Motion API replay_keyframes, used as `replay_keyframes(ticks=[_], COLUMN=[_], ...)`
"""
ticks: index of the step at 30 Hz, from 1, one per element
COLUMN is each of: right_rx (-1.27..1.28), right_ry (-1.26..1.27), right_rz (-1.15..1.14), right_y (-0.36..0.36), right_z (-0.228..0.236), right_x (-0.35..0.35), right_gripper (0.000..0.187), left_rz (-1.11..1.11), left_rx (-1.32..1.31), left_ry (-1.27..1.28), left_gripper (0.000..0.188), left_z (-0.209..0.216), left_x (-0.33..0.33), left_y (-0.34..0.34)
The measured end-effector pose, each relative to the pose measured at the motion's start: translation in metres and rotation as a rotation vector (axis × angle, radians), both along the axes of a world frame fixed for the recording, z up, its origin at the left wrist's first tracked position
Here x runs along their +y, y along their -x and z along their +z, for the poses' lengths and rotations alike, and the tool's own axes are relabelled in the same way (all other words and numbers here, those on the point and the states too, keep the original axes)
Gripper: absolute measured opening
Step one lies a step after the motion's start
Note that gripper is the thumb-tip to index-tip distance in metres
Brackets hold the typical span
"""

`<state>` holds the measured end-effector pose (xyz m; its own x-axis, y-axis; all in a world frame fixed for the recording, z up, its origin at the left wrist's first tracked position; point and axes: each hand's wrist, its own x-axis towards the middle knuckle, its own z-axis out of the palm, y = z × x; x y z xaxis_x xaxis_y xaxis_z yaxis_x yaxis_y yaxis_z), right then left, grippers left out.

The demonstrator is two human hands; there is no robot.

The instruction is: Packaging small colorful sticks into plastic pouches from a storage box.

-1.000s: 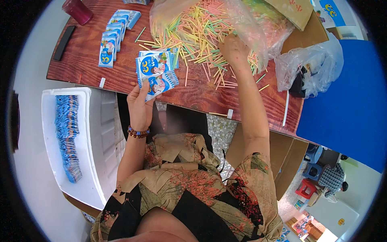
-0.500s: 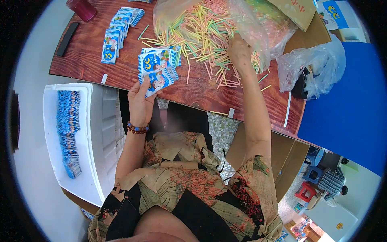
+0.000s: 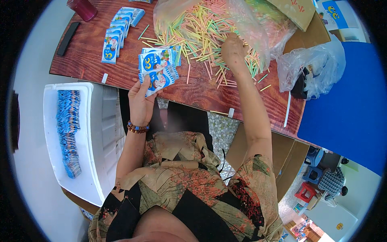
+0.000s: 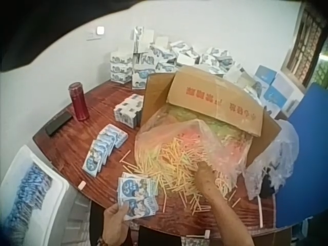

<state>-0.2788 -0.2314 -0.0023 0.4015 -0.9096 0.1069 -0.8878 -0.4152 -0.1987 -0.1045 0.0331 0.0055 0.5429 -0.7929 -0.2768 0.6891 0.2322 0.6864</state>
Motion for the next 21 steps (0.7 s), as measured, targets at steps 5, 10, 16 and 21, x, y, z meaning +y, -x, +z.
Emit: replay_keyframes(ticks=[5, 10, 16, 21], right_rx=[-0.022, -0.152, 0.153, 0.157], right_ry=[-0.008, -0.073, 0.03, 0.009], right_rz=[0.026, 0.113, 0.162, 0.194], right_y=[0.001, 0.018, 0.006, 0.01], right_z=[0.001, -0.001, 0.012, 0.02], right_x=[0.004, -0.013, 0.0, -0.007], right_gripper=[0.032, 0.025, 0.021, 0.017], left_rz=[-0.015, -0.034, -0.049, -0.042], left_rx=[0.012, 0.011, 0.003, 0.019], left_ry=[0.011, 0.019, 0.027, 0.036], left_gripper=[0.017, 0.018, 0.018, 0.018], left_z=[0.001, 0.002, 0.001, -0.001], left_x=[0.002, 0.001, 0.002, 0.001], left_y=[-0.003, -0.003, -0.003, -0.004])
